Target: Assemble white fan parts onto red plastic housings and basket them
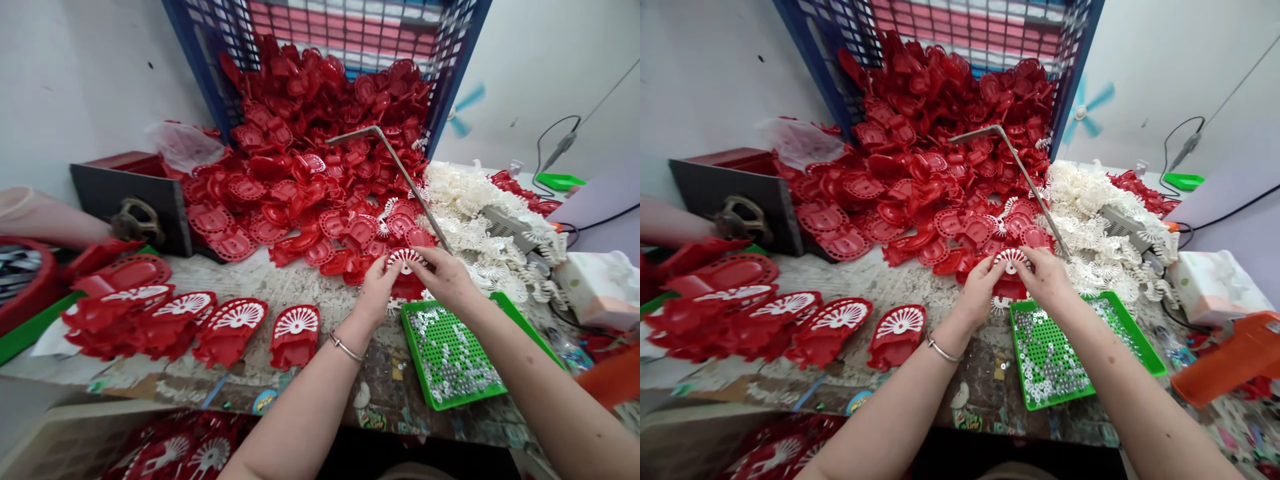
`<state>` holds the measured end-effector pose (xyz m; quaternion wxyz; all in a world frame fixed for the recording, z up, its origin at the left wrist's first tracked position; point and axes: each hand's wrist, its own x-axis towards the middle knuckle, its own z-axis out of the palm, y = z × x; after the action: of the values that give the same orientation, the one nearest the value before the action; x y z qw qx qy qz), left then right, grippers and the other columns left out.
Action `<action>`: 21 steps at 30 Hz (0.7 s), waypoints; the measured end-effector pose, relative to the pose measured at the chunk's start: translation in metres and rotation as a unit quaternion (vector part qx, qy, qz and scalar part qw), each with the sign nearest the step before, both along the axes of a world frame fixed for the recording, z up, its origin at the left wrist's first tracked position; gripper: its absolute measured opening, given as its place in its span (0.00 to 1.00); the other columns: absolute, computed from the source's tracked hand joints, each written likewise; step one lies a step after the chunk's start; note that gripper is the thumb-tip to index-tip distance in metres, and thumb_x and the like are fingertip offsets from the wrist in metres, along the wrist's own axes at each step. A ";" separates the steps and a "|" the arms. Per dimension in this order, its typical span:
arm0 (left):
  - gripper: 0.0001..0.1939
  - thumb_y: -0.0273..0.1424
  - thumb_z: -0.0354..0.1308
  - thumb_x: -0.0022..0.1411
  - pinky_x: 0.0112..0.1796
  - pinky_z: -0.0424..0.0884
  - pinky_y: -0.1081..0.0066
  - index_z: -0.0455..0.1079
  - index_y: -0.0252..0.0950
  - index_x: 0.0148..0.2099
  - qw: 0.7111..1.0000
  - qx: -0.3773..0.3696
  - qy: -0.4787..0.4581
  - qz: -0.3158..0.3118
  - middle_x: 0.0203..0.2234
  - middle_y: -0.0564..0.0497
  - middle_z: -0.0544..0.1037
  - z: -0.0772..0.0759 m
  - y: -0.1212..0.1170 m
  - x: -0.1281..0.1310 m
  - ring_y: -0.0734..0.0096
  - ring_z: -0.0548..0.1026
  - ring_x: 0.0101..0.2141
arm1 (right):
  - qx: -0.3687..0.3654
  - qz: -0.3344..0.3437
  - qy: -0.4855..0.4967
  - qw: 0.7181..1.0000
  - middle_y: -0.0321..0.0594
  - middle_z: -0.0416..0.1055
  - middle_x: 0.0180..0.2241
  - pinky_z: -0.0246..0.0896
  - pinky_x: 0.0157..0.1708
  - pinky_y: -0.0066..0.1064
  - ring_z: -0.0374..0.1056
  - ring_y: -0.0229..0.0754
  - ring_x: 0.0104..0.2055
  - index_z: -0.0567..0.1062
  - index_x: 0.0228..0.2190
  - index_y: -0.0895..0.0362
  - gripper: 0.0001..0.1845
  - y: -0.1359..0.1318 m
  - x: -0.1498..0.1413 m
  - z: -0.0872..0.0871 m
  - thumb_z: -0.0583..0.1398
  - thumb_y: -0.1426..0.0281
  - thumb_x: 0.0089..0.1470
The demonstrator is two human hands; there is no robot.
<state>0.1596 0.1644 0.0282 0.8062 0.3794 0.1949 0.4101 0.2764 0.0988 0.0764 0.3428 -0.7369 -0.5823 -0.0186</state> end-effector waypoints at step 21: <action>0.16 0.30 0.61 0.57 0.51 0.69 0.65 0.71 0.35 0.48 0.981 0.165 0.086 0.055 0.43 0.47 0.79 0.006 0.000 -0.006 0.66 0.75 0.44 | -0.046 0.059 0.434 0.898 0.43 0.76 0.39 0.70 0.39 0.36 0.71 0.41 0.36 0.74 0.38 0.56 0.24 -0.009 -0.011 -0.006 0.65 0.51 0.47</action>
<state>0.1534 0.1642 0.0339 0.6888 0.5300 0.2133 0.4463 0.2650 0.0898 0.0704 0.5275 -0.6508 -0.4187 0.3506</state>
